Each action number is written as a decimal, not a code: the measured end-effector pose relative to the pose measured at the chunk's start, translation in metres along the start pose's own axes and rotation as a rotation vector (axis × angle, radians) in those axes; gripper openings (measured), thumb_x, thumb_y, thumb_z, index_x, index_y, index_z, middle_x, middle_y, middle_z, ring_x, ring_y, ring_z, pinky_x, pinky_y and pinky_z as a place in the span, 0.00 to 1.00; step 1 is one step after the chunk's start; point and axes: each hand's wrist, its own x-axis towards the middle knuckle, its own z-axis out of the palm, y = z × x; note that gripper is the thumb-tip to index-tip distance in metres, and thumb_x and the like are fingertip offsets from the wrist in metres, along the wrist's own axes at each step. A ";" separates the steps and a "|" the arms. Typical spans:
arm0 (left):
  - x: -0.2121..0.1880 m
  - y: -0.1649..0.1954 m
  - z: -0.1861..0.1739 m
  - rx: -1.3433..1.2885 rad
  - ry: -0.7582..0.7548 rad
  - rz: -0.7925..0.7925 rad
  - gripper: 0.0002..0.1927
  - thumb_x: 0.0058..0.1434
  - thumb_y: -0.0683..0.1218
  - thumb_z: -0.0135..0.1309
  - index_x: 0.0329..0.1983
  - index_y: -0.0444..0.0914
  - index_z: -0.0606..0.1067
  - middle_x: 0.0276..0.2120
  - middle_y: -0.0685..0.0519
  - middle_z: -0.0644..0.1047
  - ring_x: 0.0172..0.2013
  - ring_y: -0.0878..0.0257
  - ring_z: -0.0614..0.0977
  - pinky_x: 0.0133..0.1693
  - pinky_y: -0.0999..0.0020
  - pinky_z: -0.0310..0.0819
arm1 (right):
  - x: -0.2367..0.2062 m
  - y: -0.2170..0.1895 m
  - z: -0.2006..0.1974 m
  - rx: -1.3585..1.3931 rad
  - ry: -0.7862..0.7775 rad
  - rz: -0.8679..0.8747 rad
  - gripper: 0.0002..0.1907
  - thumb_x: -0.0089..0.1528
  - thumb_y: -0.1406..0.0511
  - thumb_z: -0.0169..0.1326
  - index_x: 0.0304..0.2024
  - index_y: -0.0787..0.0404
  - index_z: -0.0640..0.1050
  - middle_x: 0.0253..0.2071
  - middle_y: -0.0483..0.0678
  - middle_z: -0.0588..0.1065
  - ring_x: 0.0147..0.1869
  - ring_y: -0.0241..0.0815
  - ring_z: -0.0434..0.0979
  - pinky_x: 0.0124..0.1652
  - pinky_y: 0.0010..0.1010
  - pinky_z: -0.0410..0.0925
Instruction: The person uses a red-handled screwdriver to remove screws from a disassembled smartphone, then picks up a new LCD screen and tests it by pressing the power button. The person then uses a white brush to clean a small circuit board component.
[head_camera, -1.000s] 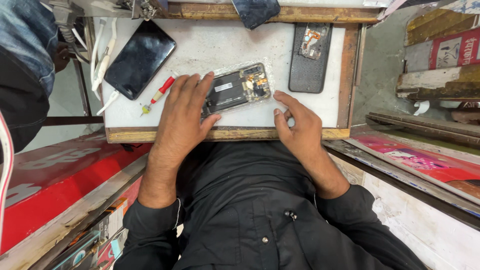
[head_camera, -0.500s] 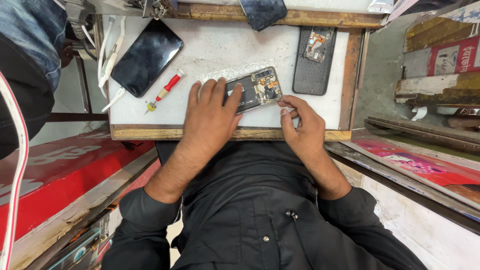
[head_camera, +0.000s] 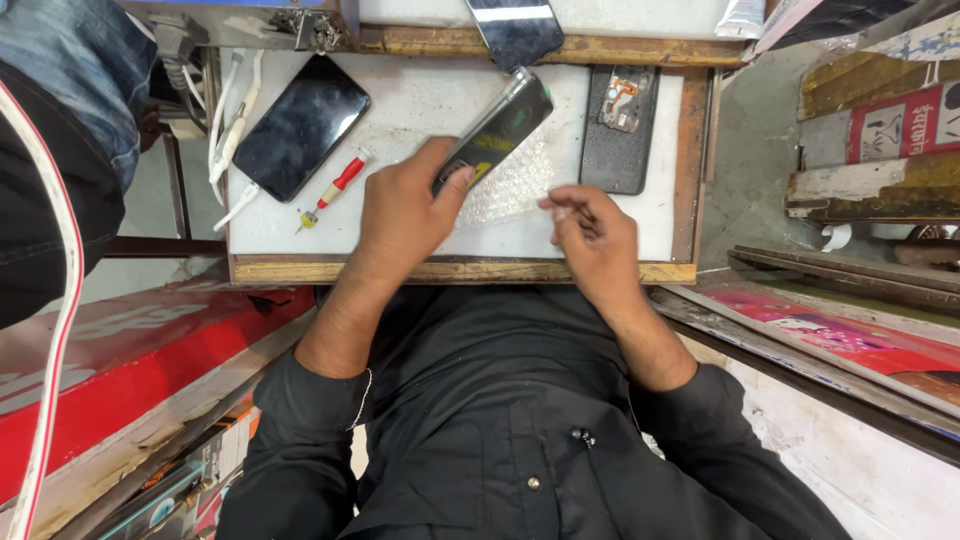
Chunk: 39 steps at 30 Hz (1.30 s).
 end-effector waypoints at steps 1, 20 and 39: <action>0.002 -0.001 0.001 -0.272 -0.008 -0.002 0.15 0.70 0.47 0.60 0.56 0.37 0.77 0.38 0.46 0.83 0.38 0.58 0.83 0.40 0.66 0.77 | 0.006 -0.004 0.002 0.069 -0.023 0.044 0.14 0.71 0.70 0.50 0.58 0.67 0.73 0.51 0.51 0.80 0.37 0.30 0.75 0.34 0.20 0.70; 0.019 -0.027 0.017 -1.250 -0.237 -0.059 0.21 0.70 0.47 0.58 0.60 0.30 0.72 0.48 0.51 0.80 0.48 0.68 0.81 0.53 0.70 0.77 | 0.071 0.025 0.021 0.792 -0.282 0.230 0.14 0.69 0.63 0.60 0.51 0.68 0.78 0.33 0.49 0.77 0.33 0.36 0.75 0.31 0.25 0.67; 0.013 -0.032 0.011 -1.189 -0.253 -0.041 0.23 0.69 0.48 0.59 0.61 0.30 0.71 0.48 0.49 0.81 0.48 0.67 0.81 0.52 0.70 0.78 | 0.073 0.026 0.020 0.866 -0.324 0.292 0.12 0.67 0.64 0.60 0.46 0.69 0.79 0.31 0.51 0.77 0.32 0.38 0.76 0.30 0.28 0.67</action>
